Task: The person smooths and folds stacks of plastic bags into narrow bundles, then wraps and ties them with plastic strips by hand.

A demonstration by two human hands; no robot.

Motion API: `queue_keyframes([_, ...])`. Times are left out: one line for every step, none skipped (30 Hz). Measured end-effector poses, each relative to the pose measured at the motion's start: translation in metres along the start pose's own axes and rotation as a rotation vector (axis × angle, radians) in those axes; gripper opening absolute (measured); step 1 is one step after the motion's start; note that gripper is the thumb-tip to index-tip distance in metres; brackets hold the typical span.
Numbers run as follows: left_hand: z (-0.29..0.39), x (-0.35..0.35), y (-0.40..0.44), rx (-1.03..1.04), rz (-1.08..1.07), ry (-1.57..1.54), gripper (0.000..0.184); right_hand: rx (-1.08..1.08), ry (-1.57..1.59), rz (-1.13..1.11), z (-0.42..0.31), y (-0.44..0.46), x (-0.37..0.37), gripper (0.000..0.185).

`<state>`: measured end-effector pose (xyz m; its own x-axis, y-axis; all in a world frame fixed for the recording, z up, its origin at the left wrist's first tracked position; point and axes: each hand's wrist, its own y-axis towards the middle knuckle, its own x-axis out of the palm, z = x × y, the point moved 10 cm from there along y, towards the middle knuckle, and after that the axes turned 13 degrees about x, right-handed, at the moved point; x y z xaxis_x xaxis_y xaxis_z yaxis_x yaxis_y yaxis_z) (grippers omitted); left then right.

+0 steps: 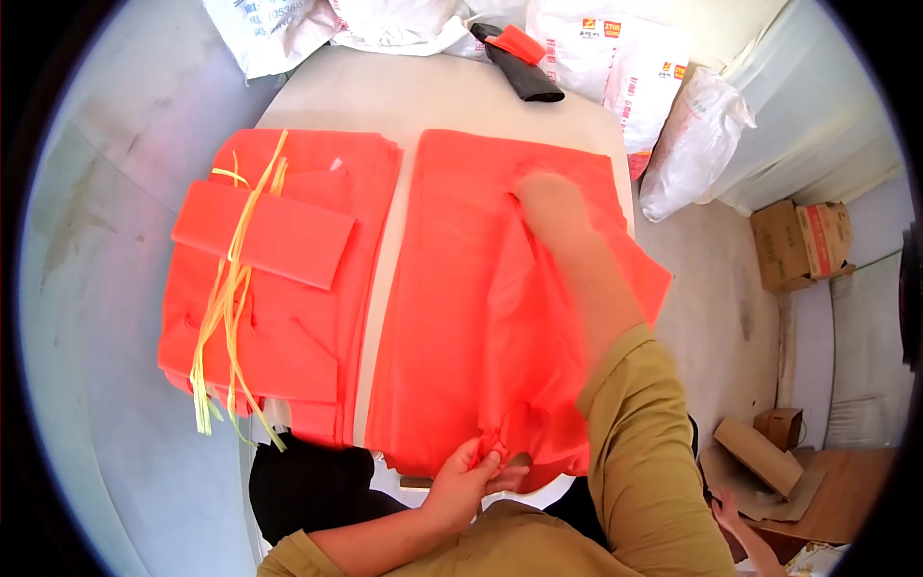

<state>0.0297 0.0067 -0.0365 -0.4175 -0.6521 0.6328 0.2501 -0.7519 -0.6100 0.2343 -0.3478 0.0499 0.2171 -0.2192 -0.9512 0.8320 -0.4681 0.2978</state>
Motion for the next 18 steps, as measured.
queue_keyframes([-0.001, -0.004, 0.000, -0.011, -0.003, -0.015, 0.015, 0.002, 0.021, 0.011, -0.013, 0.003, -0.001, 0.013])
queue_keyframes([-0.002, -0.008, 0.002, -0.032, -0.006, -0.021, 0.013, 0.004, 0.041, 0.023, -0.025, 0.006, -0.003, 0.012])
queue_keyframes([-0.001, -0.010, 0.002, -0.046, 0.001, -0.030, 0.013, 0.046, 0.029, -0.050, -0.037, 0.012, -0.001, 0.011])
queue_keyframes([0.002, -0.010, 0.001, -0.059, 0.007, -0.039, 0.013, 0.088, 0.017, -0.122, -0.048, 0.017, 0.002, 0.011])
queue_keyframes([0.005, -0.011, -0.001, -0.071, 0.015, -0.048, 0.013, 0.052, -0.018, -0.131, -0.063, 0.019, 0.002, 0.009])
queue_keyframes([0.006, -0.012, -0.003, -0.080, 0.016, -0.043, 0.013, 0.015, -0.052, -0.139, -0.077, 0.019, 0.002, 0.008])
queue_keyframes([0.007, -0.013, -0.005, -0.088, 0.017, -0.038, 0.012, -0.023, -0.086, -0.147, -0.091, 0.018, 0.004, 0.008])
queue_keyframes([0.006, -0.014, -0.006, -0.096, 0.018, -0.034, 0.012, -0.056, -0.111, -0.078, -0.104, 0.016, 0.008, 0.008])
queue_keyframes([0.004, -0.014, -0.006, -0.111, 0.001, -0.023, 0.013, -0.089, -0.137, -0.010, -0.116, 0.012, 0.020, 0.011])
queue_keyframes([0.001, -0.013, -0.007, -0.126, -0.014, -0.013, 0.013, -0.124, -0.161, 0.059, -0.127, 0.009, 0.020, 0.016])
queue_keyframes([0.000, -0.013, -0.007, -0.141, -0.026, -0.003, 0.014, -0.126, -0.144, 0.045, -0.130, 0.009, 0.025, 0.016])
queue_keyframes([0.000, -0.012, -0.006, -0.150, -0.036, -0.006, 0.014, -0.129, -0.125, 0.032, -0.135, 0.009, 0.024, 0.016])
queue_keyframes([0.000, -0.011, -0.007, -0.161, -0.044, -0.009, 0.015, -0.131, -0.105, 0.016, -0.139, 0.008, 0.024, 0.016])
queue_keyframes([-0.001, -0.010, -0.008, -0.174, -0.053, -0.011, 0.015, -0.133, -0.093, 0.035, -0.143, 0.006, 0.021, 0.016])
queue_keyframes([-0.003, -0.009, -0.008, -0.186, -0.061, -0.015, 0.016, -0.134, -0.083, 0.055, -0.145, 0.004, 0.017, 0.016])
queue_keyframes([-0.006, -0.010, -0.007, -0.197, -0.070, -0.018, 0.017, -0.135, -0.073, 0.075, -0.146, 0.002, 0.013, 0.016])
queue_keyframes([-0.009, -0.010, -0.005, -0.207, -0.079, -0.020, 0.019, -0.138, -0.057, 0.043, -0.148, -0.001, 0.013, 0.014])
queue_keyframes([-0.012, -0.012, -0.003, -0.208, -0.077, -0.013, 0.019, -0.142, -0.041, 0.012, -0.150, -0.004, 0.009, 0.012])
